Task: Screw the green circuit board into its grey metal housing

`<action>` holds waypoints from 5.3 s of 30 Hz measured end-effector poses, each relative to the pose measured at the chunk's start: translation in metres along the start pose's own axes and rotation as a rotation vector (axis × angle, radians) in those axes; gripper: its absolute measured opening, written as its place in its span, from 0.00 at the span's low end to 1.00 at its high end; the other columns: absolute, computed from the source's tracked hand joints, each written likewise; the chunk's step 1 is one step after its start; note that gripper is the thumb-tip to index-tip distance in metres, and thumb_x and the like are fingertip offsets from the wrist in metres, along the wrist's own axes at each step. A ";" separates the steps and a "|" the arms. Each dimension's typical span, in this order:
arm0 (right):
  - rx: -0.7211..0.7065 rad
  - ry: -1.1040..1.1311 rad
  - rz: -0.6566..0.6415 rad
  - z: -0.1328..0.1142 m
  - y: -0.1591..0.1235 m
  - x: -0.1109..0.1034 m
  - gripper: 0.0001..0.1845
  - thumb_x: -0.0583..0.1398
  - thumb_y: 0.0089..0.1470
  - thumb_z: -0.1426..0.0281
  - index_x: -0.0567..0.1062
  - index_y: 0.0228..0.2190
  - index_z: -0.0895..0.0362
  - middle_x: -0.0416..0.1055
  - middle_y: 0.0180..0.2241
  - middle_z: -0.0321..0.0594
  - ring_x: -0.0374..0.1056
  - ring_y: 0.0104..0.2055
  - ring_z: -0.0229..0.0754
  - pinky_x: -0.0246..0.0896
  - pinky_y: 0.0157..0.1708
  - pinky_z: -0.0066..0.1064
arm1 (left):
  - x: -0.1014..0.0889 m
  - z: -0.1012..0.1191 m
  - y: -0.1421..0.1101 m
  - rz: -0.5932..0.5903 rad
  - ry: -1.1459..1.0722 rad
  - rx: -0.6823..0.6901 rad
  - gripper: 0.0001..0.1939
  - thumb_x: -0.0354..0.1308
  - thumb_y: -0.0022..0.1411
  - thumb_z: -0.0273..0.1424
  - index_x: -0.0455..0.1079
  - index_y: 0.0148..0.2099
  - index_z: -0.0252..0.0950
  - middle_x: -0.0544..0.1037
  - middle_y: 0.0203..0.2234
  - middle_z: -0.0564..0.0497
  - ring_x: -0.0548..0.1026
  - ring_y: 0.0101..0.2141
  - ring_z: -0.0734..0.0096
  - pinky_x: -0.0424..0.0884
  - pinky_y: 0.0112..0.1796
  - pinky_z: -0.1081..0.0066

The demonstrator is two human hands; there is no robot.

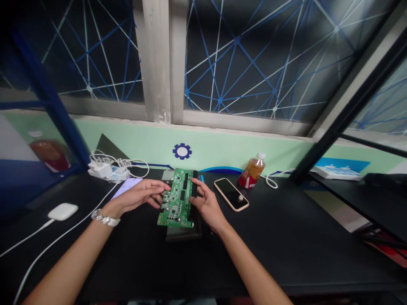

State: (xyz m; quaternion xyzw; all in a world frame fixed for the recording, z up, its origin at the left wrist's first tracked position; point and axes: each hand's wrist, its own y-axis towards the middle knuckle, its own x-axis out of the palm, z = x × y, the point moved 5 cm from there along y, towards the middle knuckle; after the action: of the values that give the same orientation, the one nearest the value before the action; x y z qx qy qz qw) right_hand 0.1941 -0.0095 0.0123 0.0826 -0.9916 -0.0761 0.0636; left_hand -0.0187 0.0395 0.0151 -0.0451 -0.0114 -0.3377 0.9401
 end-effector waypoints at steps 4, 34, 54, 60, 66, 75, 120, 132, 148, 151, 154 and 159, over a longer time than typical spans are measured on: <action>-0.028 0.051 -0.081 0.006 0.001 0.009 0.34 0.62 0.53 0.71 0.58 0.59 0.48 0.70 0.52 0.43 0.71 0.46 0.43 0.65 0.45 0.36 | 0.014 0.005 0.002 -0.050 -0.139 0.081 0.16 0.62 0.61 0.35 0.72 0.49 0.33 0.77 0.40 0.44 0.78 0.34 0.67 0.75 0.36 0.68; 0.138 0.224 -0.109 0.006 -0.010 0.023 0.40 0.70 0.45 0.69 0.66 0.59 0.49 0.56 0.65 0.41 0.57 0.64 0.49 0.53 0.61 0.43 | 0.047 -0.013 0.015 0.163 -0.147 0.120 0.41 0.66 0.57 0.36 0.48 0.67 0.42 0.60 0.61 0.36 0.66 0.56 0.52 0.66 0.50 0.57; 0.222 -0.047 -0.083 0.011 -0.002 -0.001 0.24 0.64 0.49 0.70 0.73 0.50 0.50 0.72 0.41 0.37 0.67 0.33 0.34 0.64 0.27 0.21 | 0.008 0.001 0.007 0.134 -0.267 0.170 0.22 0.65 0.59 0.30 0.67 0.55 0.39 0.74 0.42 0.47 0.73 0.39 0.71 0.71 0.33 0.75; 0.231 -0.023 -0.051 0.015 -0.002 -0.002 0.21 0.62 0.48 0.72 0.75 0.47 0.52 0.72 0.38 0.37 0.64 0.31 0.33 0.58 0.25 0.20 | 0.023 -0.001 0.009 0.072 -0.219 0.154 0.12 0.59 0.63 0.39 0.69 0.39 0.33 0.68 0.28 0.53 0.68 0.26 0.79 0.67 0.25 0.78; 0.229 -0.034 0.044 0.010 0.000 -0.010 0.16 0.65 0.49 0.65 0.77 0.41 0.55 0.72 0.33 0.39 0.64 0.30 0.36 0.57 0.26 0.24 | 0.025 0.000 0.004 0.044 -0.085 0.096 0.17 0.55 0.64 0.44 0.62 0.33 0.36 0.62 0.19 0.59 0.61 0.14 0.82 0.58 0.14 0.81; -0.313 -0.402 0.146 -0.024 -0.003 -0.009 0.09 0.68 0.47 0.61 0.81 0.29 0.54 0.66 0.33 0.38 0.64 0.38 0.42 0.59 0.40 0.34 | 0.018 0.006 -0.002 0.008 -0.183 0.113 0.15 0.52 0.67 0.43 0.63 0.39 0.35 0.76 0.25 0.46 0.81 0.31 0.57 0.74 0.21 0.71; -0.376 -0.818 0.229 -0.021 -0.015 0.012 0.09 0.60 0.54 0.65 0.67 0.36 0.54 0.63 0.38 0.41 0.63 0.40 0.45 0.61 0.41 0.38 | 0.026 0.005 0.007 0.160 -0.076 0.232 0.13 0.61 0.60 0.38 0.63 0.40 0.37 0.71 0.33 0.52 0.73 0.31 0.72 0.72 0.24 0.78; -0.319 -0.603 0.030 -0.015 -0.015 0.035 0.11 0.63 0.52 0.67 0.65 0.34 0.54 0.60 0.34 0.35 0.58 0.31 0.37 0.57 0.31 0.28 | 0.049 0.005 0.011 0.138 -0.030 0.303 0.18 0.63 0.59 0.38 0.63 0.47 0.37 0.74 0.32 0.51 0.77 0.30 0.68 0.76 0.31 0.69; -0.321 -0.381 0.029 -0.006 -0.014 0.023 0.12 0.64 0.53 0.64 0.73 0.39 0.53 0.64 0.40 0.40 0.63 0.38 0.39 0.63 0.37 0.28 | 0.019 -0.025 0.025 0.272 -0.268 0.198 0.16 0.61 0.62 0.38 0.70 0.46 0.32 0.74 0.37 0.46 0.76 0.34 0.69 0.75 0.39 0.67; -0.379 -0.616 0.137 -0.014 -0.012 0.010 0.09 0.65 0.53 0.64 0.77 0.35 0.55 0.62 0.30 0.36 0.62 0.33 0.39 0.60 0.35 0.29 | 0.009 -0.020 0.023 0.306 -0.264 0.247 0.13 0.61 0.62 0.37 0.71 0.42 0.31 0.73 0.34 0.48 0.76 0.35 0.69 0.74 0.43 0.65; -0.309 -0.700 0.136 -0.012 -0.009 -0.001 0.12 0.61 0.56 0.61 0.79 0.32 0.57 0.55 0.19 0.30 0.55 0.22 0.35 0.54 0.25 0.28 | 0.002 -0.013 0.019 0.330 -0.197 0.303 0.12 0.61 0.62 0.37 0.72 0.40 0.32 0.73 0.35 0.48 0.75 0.39 0.67 0.74 0.43 0.66; -0.190 -0.519 0.089 -0.001 -0.006 -0.009 0.21 0.60 0.58 0.59 0.75 0.48 0.59 0.69 0.19 0.32 0.63 0.19 0.36 0.60 0.24 0.28 | 0.000 -0.005 0.012 0.206 -0.185 0.270 0.18 0.55 0.66 0.42 0.73 0.40 0.30 0.75 0.34 0.44 0.75 0.33 0.67 0.73 0.37 0.66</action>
State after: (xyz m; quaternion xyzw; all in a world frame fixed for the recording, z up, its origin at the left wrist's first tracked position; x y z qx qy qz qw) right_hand 0.2038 -0.0145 0.0114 0.0103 -0.9658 -0.1846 -0.1817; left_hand -0.0114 0.0485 0.0093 0.0497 -0.1385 -0.2295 0.9621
